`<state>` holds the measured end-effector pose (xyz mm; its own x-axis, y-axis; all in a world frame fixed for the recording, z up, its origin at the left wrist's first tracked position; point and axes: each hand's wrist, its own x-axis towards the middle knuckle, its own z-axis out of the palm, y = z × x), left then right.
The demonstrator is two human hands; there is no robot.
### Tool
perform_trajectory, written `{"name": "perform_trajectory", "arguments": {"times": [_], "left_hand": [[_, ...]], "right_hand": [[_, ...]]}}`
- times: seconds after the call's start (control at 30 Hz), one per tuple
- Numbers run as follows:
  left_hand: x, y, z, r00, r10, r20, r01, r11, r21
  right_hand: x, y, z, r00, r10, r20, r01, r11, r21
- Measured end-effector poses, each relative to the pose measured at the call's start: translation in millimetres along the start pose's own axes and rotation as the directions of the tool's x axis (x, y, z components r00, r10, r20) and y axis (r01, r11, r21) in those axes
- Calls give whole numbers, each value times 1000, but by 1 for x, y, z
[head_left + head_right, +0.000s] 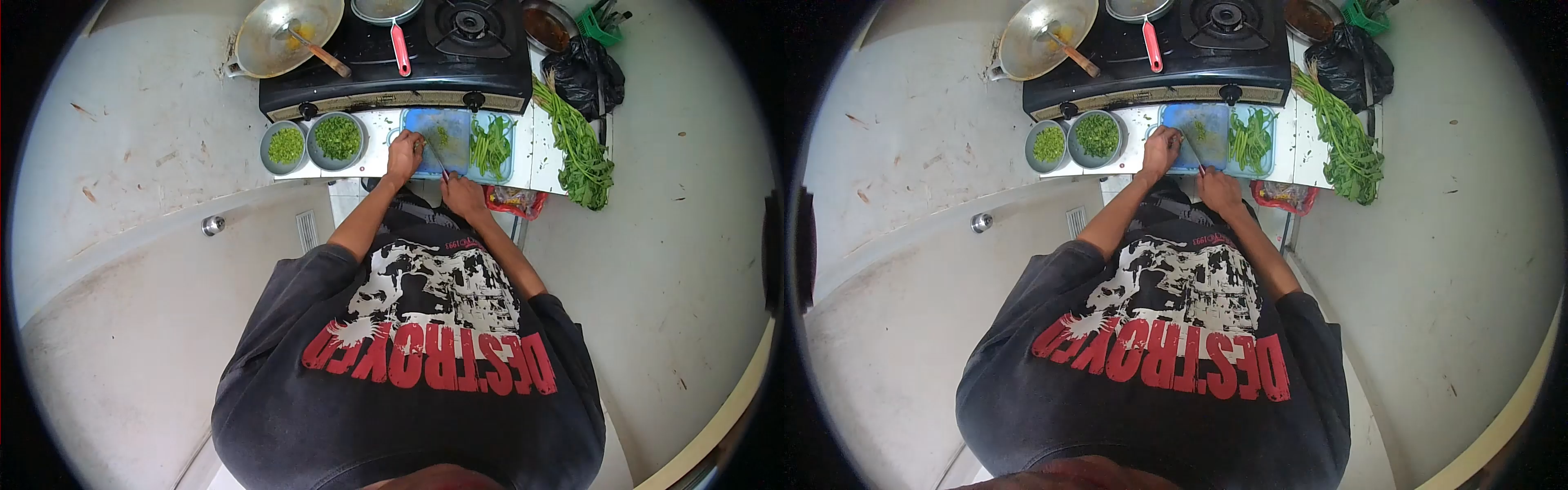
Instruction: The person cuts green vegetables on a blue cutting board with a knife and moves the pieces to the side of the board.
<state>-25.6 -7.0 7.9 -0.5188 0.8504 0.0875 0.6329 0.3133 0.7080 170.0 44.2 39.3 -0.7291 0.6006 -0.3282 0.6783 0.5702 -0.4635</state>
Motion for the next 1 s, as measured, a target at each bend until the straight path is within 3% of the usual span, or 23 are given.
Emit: {"name": "perform_trajectory", "arguments": {"times": [0.3,0.5,0.6,1.0], "left_hand": [[-1,-1,1,998,46,-36,-46,999,-17],[1,1,-1,1000,-25,16,26,998,-52],[0,1,-2,999,31,-17,-31,999,-38],[-3,3,2,998,-18,-61,16,1000,-26]], "right_hand": [[17,-16,-7,1000,21,5,-21,998,51],[28,-17,5,1000,8,10,-8,999,53],[33,-19,9,999,24,30,-25,999,46],[20,-9,5,997,-14,79,12,1000,18]]}}
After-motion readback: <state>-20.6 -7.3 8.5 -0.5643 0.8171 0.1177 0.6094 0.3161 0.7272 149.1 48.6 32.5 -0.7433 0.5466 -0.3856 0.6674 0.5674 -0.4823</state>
